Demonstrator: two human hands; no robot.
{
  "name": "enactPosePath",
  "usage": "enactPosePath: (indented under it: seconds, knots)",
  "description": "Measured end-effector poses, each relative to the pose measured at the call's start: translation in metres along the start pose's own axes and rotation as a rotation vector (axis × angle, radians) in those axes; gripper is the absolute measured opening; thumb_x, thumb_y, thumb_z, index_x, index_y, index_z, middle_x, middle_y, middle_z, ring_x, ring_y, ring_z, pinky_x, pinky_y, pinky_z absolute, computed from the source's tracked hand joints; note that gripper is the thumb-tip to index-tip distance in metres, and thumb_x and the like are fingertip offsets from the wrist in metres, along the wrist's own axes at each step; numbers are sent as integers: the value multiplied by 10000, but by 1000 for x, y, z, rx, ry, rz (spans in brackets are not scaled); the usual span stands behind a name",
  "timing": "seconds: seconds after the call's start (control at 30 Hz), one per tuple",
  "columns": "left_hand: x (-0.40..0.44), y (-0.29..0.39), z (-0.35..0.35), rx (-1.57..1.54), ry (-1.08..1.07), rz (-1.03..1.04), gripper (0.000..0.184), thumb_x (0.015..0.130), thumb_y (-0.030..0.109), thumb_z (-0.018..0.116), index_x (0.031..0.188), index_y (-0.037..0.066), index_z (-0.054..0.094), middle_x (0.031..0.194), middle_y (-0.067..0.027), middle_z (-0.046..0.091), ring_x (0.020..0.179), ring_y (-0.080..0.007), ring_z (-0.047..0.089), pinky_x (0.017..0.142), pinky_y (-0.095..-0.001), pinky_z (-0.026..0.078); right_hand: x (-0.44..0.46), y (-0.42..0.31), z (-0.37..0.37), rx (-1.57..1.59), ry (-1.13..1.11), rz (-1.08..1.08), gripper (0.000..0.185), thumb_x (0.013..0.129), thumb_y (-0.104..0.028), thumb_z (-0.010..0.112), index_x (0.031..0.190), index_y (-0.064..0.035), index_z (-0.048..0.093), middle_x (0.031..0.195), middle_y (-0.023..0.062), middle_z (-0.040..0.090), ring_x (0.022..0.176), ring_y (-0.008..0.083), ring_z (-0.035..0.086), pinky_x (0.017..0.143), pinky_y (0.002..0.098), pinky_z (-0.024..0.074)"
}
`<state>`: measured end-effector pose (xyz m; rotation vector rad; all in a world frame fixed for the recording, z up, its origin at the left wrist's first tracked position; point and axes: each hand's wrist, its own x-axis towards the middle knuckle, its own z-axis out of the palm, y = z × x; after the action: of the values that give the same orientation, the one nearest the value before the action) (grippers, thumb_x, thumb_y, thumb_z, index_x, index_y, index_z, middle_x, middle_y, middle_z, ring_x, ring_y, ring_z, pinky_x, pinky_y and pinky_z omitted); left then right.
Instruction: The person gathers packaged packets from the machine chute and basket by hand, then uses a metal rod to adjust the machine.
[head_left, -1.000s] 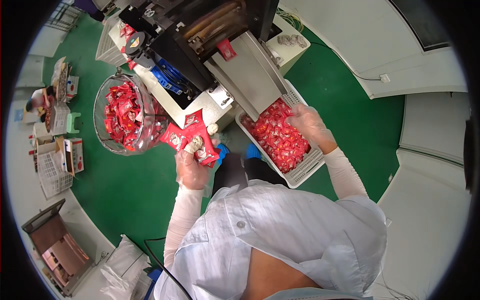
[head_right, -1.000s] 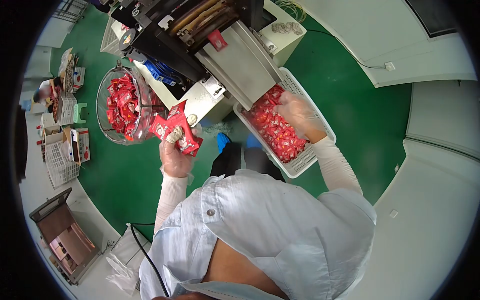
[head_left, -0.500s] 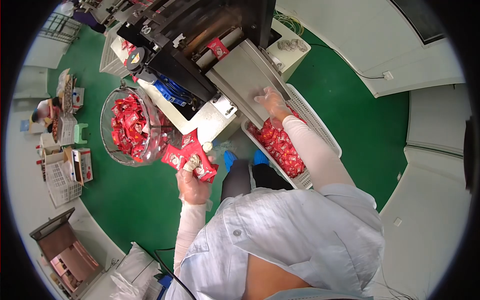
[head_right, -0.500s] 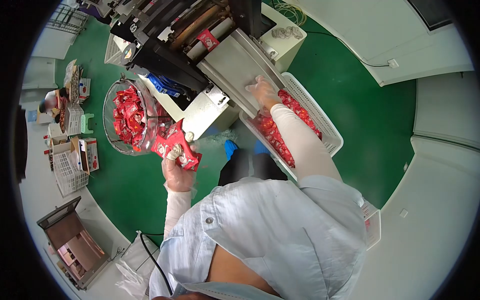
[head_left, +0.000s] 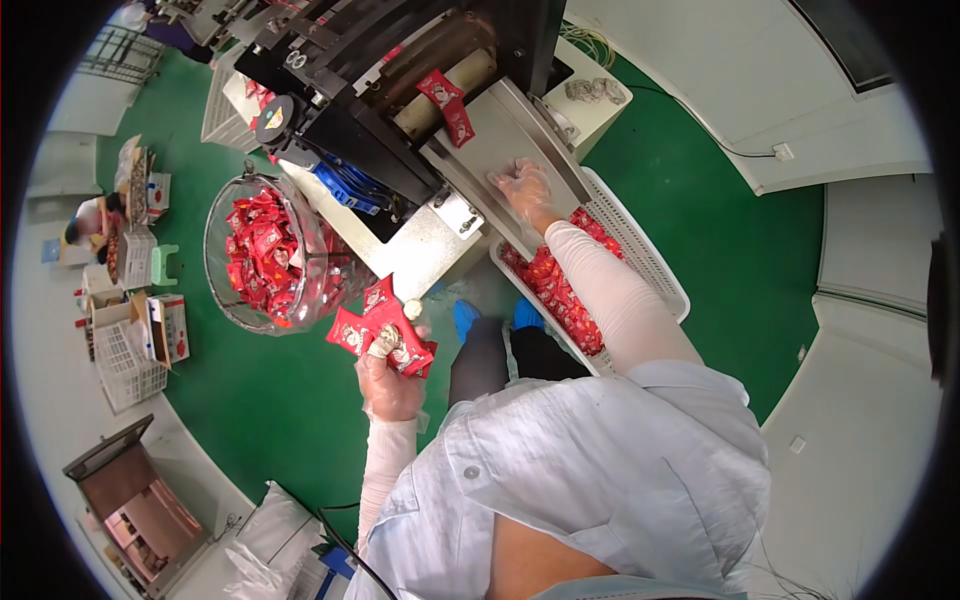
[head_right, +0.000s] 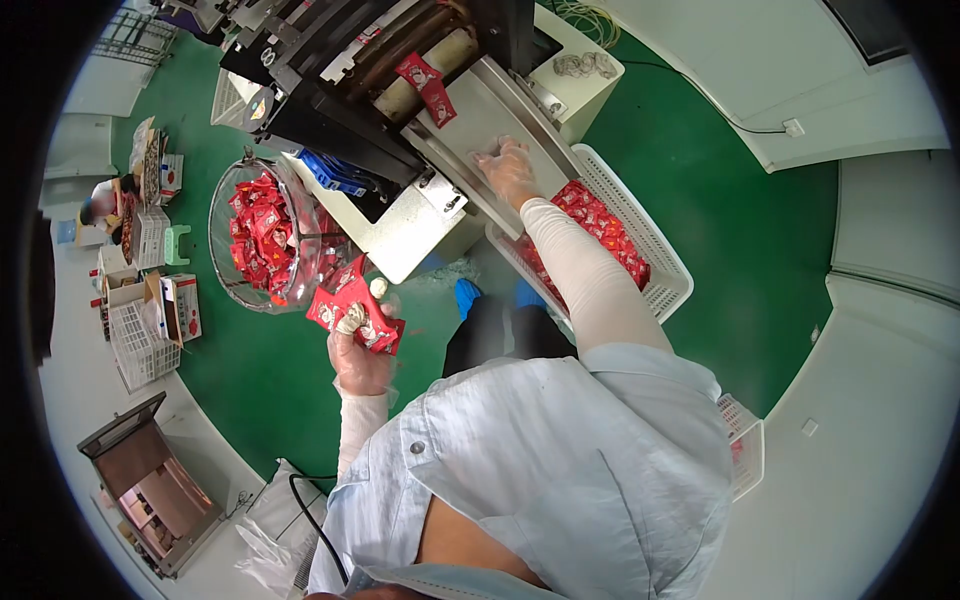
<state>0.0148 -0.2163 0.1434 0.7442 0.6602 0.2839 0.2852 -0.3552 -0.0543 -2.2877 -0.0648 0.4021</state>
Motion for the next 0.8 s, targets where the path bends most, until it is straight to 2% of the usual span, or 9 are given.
enactPosePath:
  seconds: [0.07,0.17,0.27,0.37,0.47,0.57,0.67,0.73,0.8]
  knots:
    - [1,-1,0,-1,-11,-8,406,813,123,597,1172,-34,490,1032,-148,615,817,-239,605,747,-344,507,1,-5,-2,60,-20,29,659,772,-376,691,1235,18,438,1240,261,467,1204,387,403,1016,399,362]
    - [5,-3,-3,-21,-19,-10,420,812,122,598,1181,-41,483,1042,-156,607,823,-242,599,747,-341,505,14,6,15,47,123,-52,723,735,-410,724,1213,61,455,1134,220,578,1115,344,478,985,380,373]
    - [5,-3,0,-22,-31,-7,426,812,122,598,1185,-46,479,1054,-162,601,825,-244,595,749,-341,503,11,-14,5,6,105,-37,722,728,-393,736,1223,50,454,1155,226,562,1131,345,472,983,372,376]
    - [4,-2,4,-5,-50,-22,477,797,152,626,1187,-49,441,1038,-157,595,834,-233,559,771,-336,486,5,-32,3,-76,122,-33,672,732,-380,732,1191,38,472,1087,218,599,1049,333,540,927,364,423]
    - [4,-3,1,6,-27,-33,463,800,147,620,1183,-48,447,1041,-156,597,832,-234,561,770,-337,488,13,-15,23,103,31,60,592,730,-348,731,1125,30,502,957,208,634,923,327,603,857,354,465]
    - [2,-4,0,10,-19,-36,452,802,146,617,1177,-47,455,1045,-153,601,831,-232,563,766,-336,491,5,-17,14,171,-86,206,418,743,-292,713,987,15,569,838,186,639,796,325,624,779,361,488]
    - [3,-5,-1,7,-29,-53,450,805,147,614,1179,-48,457,1048,-152,603,832,-230,565,764,-334,493,6,1,11,320,-224,189,310,737,-274,721,881,-19,620,822,182,626,807,315,616,768,362,483]
    - [3,-7,-1,-18,-43,-60,434,808,134,609,1176,-50,474,1043,-161,610,827,-239,586,761,-334,497,24,41,39,217,-151,17,278,722,-281,735,843,-47,645,823,179,626,838,308,607,790,367,470]
    - [3,-8,1,-25,-59,-61,427,809,129,606,1175,-53,481,1037,-165,612,826,-246,598,758,-336,502,29,50,43,-73,-142,-165,308,707,-299,747,883,-65,650,873,183,620,891,306,589,834,373,451]
